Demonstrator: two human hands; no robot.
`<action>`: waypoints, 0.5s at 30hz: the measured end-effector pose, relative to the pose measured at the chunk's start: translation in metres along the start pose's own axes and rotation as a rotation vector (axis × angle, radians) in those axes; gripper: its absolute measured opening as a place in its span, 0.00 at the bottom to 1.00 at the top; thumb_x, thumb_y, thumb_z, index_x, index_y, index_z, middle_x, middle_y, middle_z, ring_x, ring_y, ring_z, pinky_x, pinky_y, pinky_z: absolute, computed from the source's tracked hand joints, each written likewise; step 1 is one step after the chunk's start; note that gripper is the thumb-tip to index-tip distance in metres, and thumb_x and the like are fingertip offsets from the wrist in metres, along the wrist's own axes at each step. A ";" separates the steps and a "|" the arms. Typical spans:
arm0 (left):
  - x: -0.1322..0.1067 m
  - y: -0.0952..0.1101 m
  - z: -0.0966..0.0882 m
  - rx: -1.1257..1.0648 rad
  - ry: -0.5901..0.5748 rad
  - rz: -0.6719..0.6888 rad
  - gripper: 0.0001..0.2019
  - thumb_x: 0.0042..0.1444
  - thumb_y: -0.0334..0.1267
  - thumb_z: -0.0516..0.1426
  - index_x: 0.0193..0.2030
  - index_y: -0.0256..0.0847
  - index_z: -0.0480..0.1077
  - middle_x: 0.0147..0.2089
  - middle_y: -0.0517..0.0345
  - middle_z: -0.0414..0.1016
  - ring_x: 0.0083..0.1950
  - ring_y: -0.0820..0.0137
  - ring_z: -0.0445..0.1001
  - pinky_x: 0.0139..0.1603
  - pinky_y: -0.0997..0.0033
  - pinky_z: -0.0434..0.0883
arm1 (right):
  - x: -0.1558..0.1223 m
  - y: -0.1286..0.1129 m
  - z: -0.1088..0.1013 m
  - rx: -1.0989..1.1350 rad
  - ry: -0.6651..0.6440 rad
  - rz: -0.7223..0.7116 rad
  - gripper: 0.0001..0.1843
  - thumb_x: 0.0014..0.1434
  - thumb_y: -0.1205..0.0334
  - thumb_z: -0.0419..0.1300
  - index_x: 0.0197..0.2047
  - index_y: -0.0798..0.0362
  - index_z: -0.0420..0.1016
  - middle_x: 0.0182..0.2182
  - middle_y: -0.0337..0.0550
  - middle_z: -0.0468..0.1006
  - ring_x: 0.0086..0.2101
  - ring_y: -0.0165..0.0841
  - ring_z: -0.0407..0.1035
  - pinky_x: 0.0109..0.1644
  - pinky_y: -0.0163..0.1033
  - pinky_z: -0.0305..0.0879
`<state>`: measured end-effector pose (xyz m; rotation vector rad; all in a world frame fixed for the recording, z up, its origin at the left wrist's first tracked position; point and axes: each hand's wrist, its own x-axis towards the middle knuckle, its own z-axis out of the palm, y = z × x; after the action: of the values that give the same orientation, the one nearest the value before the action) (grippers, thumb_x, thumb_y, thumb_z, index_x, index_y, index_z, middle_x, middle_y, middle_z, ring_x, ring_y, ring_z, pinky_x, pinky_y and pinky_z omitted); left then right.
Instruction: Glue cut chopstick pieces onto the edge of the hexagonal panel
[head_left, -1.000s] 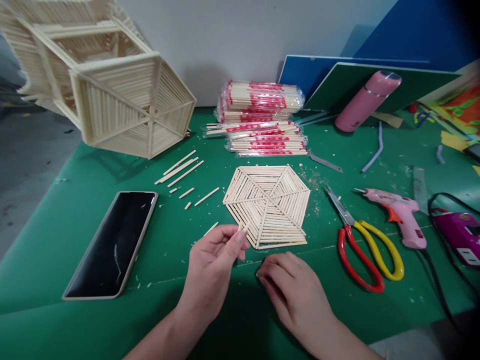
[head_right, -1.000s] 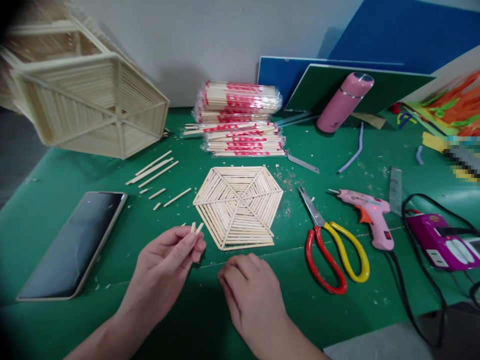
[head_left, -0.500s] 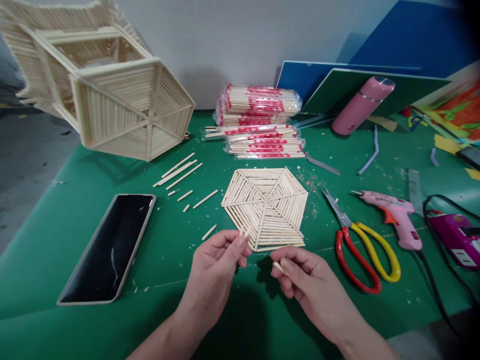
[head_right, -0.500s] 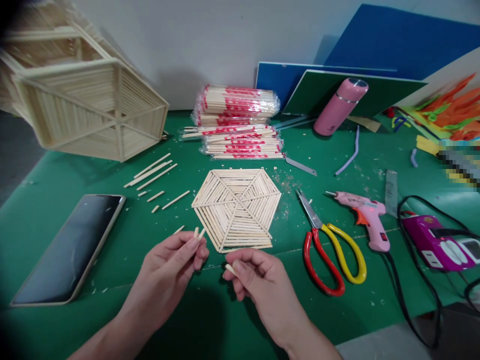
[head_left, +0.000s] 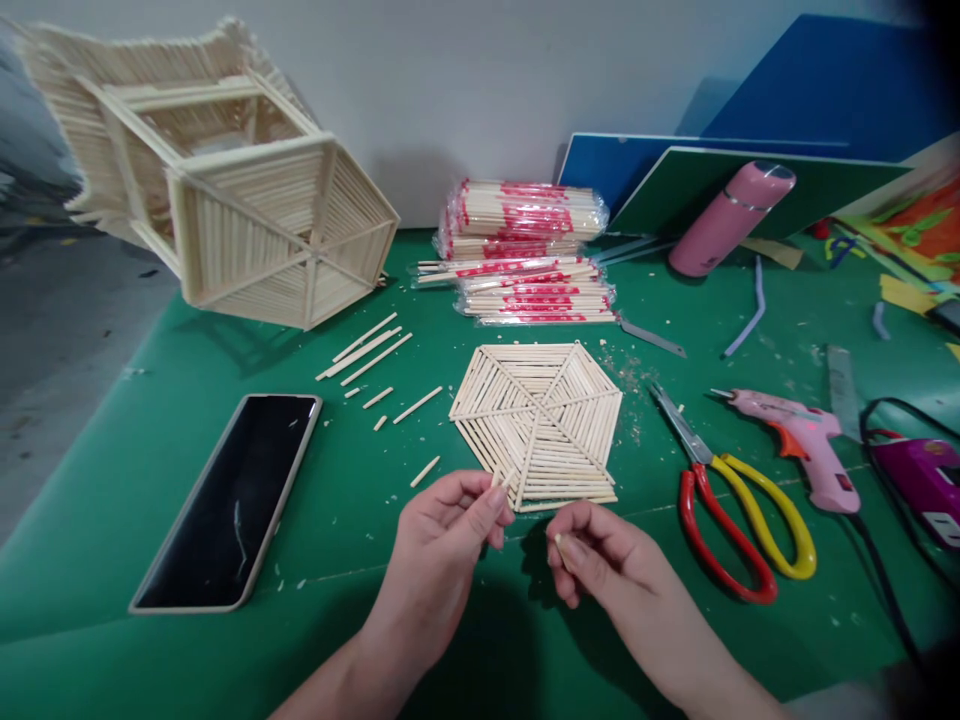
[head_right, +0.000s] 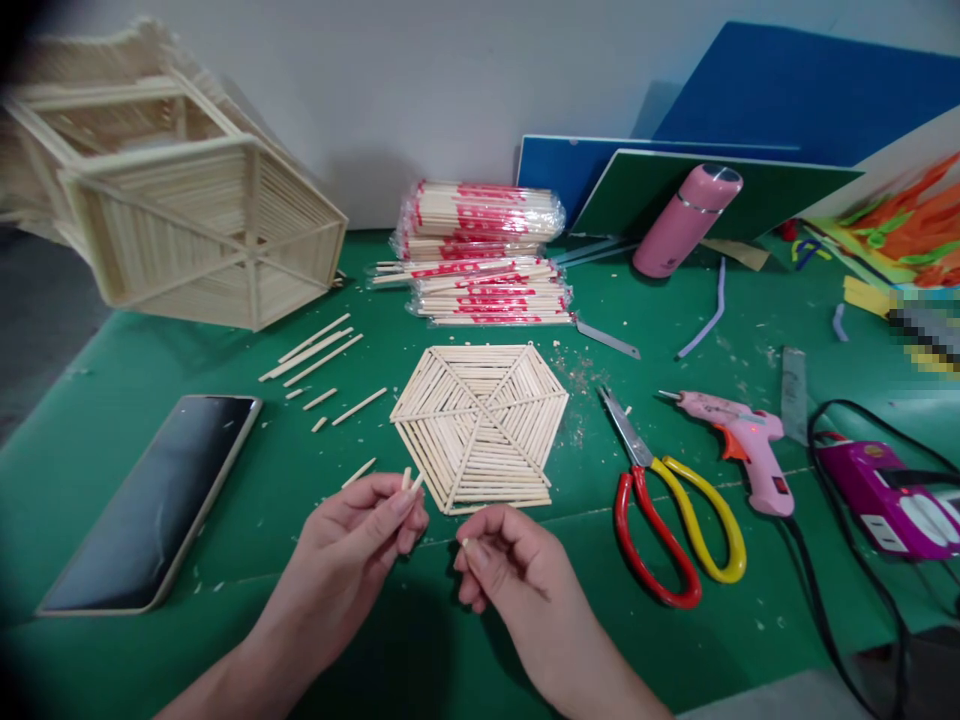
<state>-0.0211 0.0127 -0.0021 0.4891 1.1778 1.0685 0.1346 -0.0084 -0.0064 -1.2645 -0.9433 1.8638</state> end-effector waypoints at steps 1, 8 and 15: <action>0.000 0.000 0.000 -0.004 0.000 -0.006 0.07 0.44 0.35 0.62 0.27 0.35 0.69 0.21 0.62 0.69 0.22 0.81 0.63 0.25 0.82 0.60 | -0.001 0.001 0.000 -0.095 -0.008 -0.028 0.08 0.59 0.57 0.54 0.35 0.52 0.67 0.26 0.35 0.68 0.25 0.24 0.64 0.29 0.30 0.60; 0.000 -0.002 -0.001 -0.014 -0.010 -0.001 0.08 0.42 0.34 0.63 0.27 0.35 0.69 0.21 0.63 0.69 0.22 0.81 0.64 0.24 0.83 0.60 | -0.006 0.015 -0.002 -0.697 -0.062 -0.229 0.06 0.61 0.61 0.47 0.33 0.51 0.60 0.24 0.35 0.67 0.24 0.27 0.62 0.28 0.31 0.57; 0.000 -0.003 -0.002 0.058 -0.028 -0.004 0.07 0.45 0.35 0.62 0.26 0.35 0.68 0.21 0.62 0.70 0.21 0.81 0.62 0.23 0.82 0.59 | -0.006 0.017 0.000 -0.993 -0.147 -0.413 0.05 0.57 0.68 0.50 0.34 0.51 0.65 0.29 0.39 0.71 0.29 0.29 0.65 0.31 0.32 0.60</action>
<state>-0.0213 0.0113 -0.0052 0.5449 1.1866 1.0235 0.1343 -0.0224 -0.0186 -1.2927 -2.1738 1.1568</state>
